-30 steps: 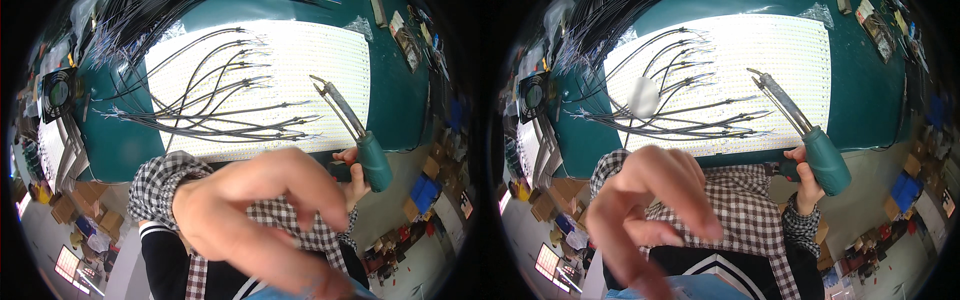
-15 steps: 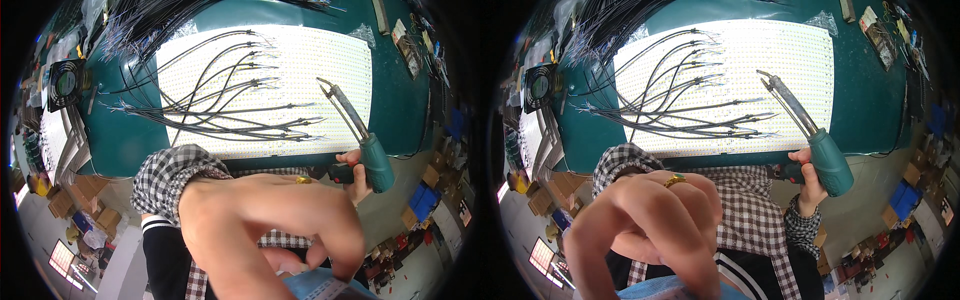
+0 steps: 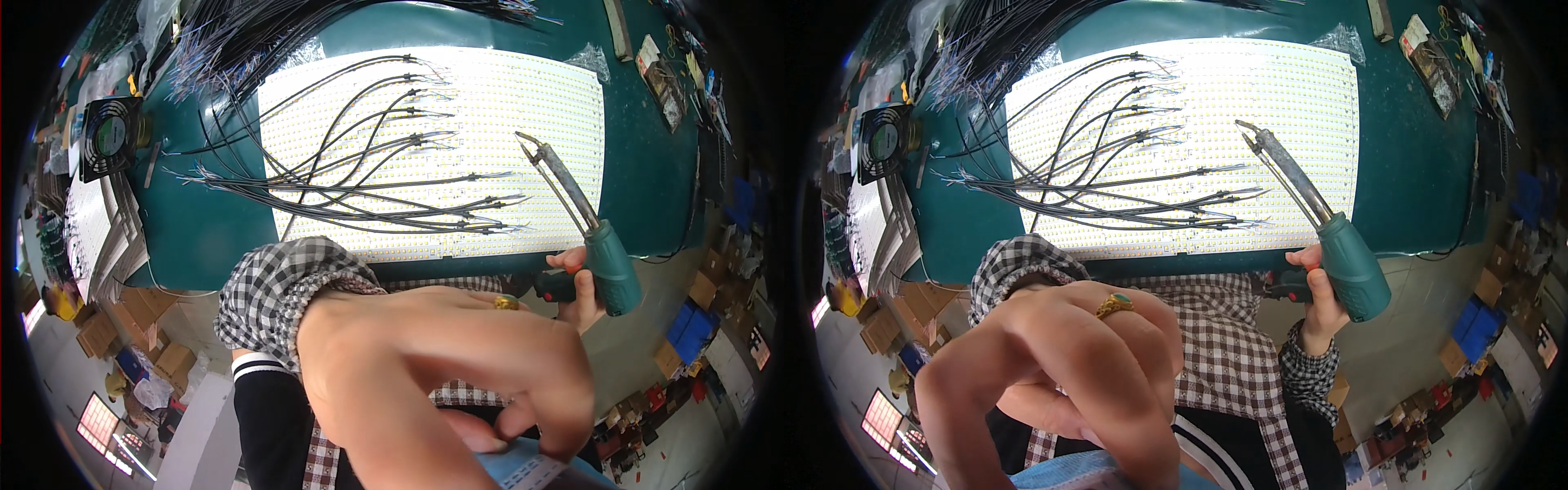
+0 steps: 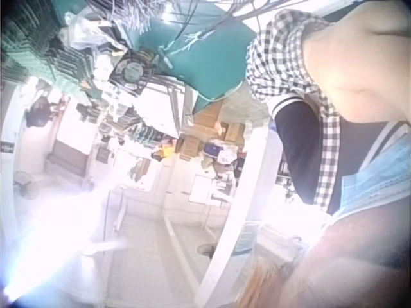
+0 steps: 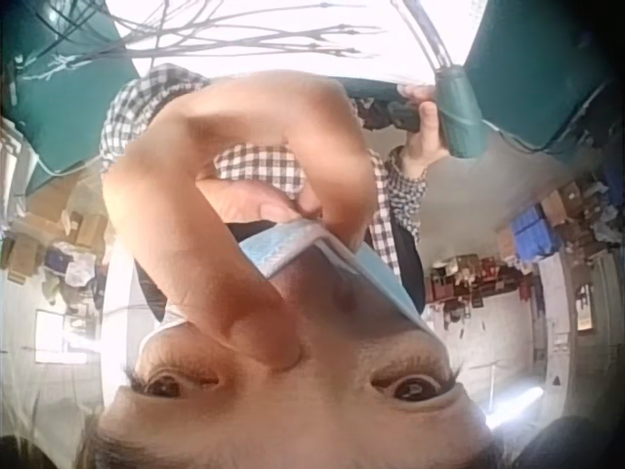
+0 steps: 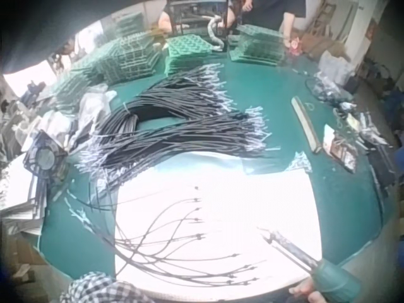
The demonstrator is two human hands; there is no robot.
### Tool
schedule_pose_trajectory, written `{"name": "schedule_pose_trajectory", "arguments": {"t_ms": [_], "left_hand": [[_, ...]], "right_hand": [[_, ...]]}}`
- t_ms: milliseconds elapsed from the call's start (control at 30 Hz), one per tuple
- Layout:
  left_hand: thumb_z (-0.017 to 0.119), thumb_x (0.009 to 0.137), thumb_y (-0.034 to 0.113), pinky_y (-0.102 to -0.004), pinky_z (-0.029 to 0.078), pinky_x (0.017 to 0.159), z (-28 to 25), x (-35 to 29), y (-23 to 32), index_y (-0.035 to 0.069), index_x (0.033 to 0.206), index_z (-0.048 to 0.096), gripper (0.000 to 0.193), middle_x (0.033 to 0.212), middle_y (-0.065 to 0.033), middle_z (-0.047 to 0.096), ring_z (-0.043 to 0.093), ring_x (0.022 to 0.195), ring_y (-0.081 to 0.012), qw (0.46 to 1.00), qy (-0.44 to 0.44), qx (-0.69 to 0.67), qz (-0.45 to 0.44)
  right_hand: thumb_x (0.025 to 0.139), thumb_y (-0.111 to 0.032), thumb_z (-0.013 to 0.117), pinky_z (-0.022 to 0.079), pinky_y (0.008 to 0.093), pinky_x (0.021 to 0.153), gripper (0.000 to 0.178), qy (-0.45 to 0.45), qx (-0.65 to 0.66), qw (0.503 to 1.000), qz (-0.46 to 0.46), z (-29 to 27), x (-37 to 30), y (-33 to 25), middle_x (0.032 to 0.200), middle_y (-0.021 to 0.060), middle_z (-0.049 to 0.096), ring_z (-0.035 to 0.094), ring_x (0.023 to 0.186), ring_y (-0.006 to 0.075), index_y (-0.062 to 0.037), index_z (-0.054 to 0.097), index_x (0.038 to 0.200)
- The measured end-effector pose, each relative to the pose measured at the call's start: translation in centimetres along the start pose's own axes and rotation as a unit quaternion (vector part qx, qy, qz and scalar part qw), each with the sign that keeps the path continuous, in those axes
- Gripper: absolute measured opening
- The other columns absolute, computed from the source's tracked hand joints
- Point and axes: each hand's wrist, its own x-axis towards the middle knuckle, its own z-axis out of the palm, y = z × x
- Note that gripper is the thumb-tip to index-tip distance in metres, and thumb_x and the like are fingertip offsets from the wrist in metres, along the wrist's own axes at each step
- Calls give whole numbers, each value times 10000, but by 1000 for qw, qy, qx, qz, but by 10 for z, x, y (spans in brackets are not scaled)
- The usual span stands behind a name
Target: The person uses a soldering iron to attach black wires to a large LED panel on a green workbench. They repeatedly pick up wires, position them on the panel, and apply the soldering iron to secure the connections.
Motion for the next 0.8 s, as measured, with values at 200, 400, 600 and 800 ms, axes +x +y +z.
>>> {"name": "schedule_pose_trajectory", "arguments": {"t_ms": [200, 400, 600, 800], "left_hand": [[544, 900, -29, -331, 525, 676, 1, -3, -3, 69, 1092, 628, 232, 1077, -247, 574, 596, 893, -283, 1000, -2, 7, 5], [556, 891, -26, -330, 530, 683, 3, 4, 4, 44, 1093, 621, 223, 1089, -253, 568, 593, 904, -290, 1000, 16, -8, -1], [710, 861, 127, -272, 499, 698, 46, 17, 15, 46, 1001, 665, 168, 956, -133, 593, 581, 752, -191, 975, 205, -76, -28], [473, 977, 17, -374, 479, 644, -2, 12, -21, 15, 1086, 603, 170, 1026, -243, 589, 580, 760, -302, 996, -86, -4, 13]], "right_hand": [[897, -238, 671, 591, 422, 734, 389, -16, -14, 1000, 2, 0, 2, 2, 893, 152, 596, 633, 789, 262, 92, 568, 1075], [899, -265, 672, 591, 416, 715, 412, -7, -39, 999, -1, -3, 1, -2, 889, 147, 582, 619, 774, 255, 87, 560, 1083], [926, -268, 639, 585, 422, 740, 382, -42, -35, 998, -1, -5, 3, 0, 915, 153, 576, 610, 800, 255, 77, 557, 1069], [946, -250, 598, 578, 412, 745, 337, -45, -39, 998, 0, -10, 0, 3, 931, 152, 569, 602, 820, 253, 62, 554, 1066]]}}
